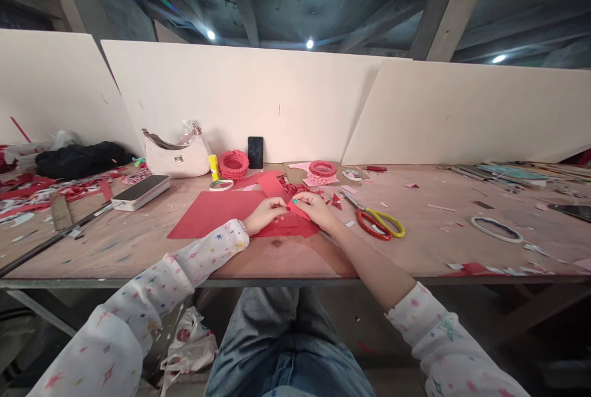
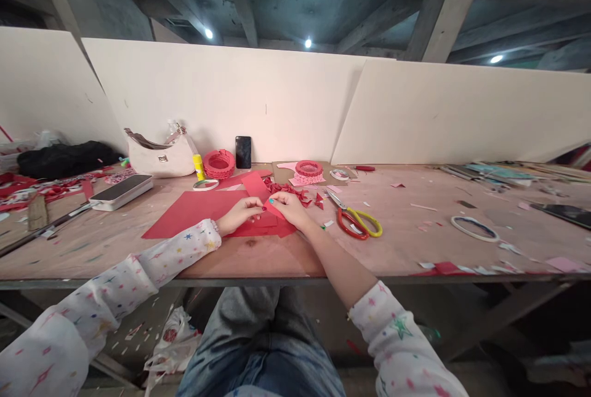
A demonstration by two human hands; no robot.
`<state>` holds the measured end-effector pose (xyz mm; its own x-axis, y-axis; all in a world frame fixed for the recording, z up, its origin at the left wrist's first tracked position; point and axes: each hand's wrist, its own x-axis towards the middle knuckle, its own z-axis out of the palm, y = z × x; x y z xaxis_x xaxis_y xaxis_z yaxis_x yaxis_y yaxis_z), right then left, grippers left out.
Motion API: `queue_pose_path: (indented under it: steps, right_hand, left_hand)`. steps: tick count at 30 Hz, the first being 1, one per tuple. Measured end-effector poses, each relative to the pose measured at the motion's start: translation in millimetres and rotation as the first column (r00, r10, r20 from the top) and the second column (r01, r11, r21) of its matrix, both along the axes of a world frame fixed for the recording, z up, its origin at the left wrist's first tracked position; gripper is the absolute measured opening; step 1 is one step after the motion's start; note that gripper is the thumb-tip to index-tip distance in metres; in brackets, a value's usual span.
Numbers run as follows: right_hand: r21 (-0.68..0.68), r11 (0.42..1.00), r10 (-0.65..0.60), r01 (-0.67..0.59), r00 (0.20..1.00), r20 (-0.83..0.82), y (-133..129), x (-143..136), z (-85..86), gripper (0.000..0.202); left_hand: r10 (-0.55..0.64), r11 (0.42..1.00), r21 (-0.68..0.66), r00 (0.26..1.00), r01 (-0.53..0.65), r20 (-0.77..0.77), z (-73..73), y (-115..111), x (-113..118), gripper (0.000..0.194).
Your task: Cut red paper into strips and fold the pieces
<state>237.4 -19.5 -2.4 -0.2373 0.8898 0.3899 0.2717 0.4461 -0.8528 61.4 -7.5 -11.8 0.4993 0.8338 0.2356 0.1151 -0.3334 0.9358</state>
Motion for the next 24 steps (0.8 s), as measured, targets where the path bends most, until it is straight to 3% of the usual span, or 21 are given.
queue_pose_path:
  steps: [7,10,15,20,24]
  right_hand:
    - [-0.008,1.0,-0.024,0.024,0.999,0.038,0,2,1.4,0.015]
    - [0.013,1.0,0.004,-0.005,0.997,0.076,-1,2,1.3,0.011]
    - [0.049,0.99,0.121,-0.13,0.98,0.156,0,-2,-2.4,0.008]
    - [0.075,0.985,0.133,-0.154,0.964,0.229,2,-4,-4.6,0.005]
    - [0.114,0.985,0.096,-0.126,0.967,0.238,2,0,-2.3,0.007]
  left_hand:
    - [0.035,0.998,0.044,0.999,-0.036,0.031,1.0,4,-2,0.017]
    - [0.041,0.984,0.176,0.998,-0.033,-0.043,1.6,2,-3,0.016]
    - [0.114,0.875,0.483,0.962,0.02,-0.247,3.9,-3,-2,0.021]
    - [0.185,0.776,0.626,0.917,0.085,-0.353,7.0,-2,-5,0.023]
    - [0.257,0.737,0.675,0.908,0.037,-0.331,13.0,-1,-8,0.026]
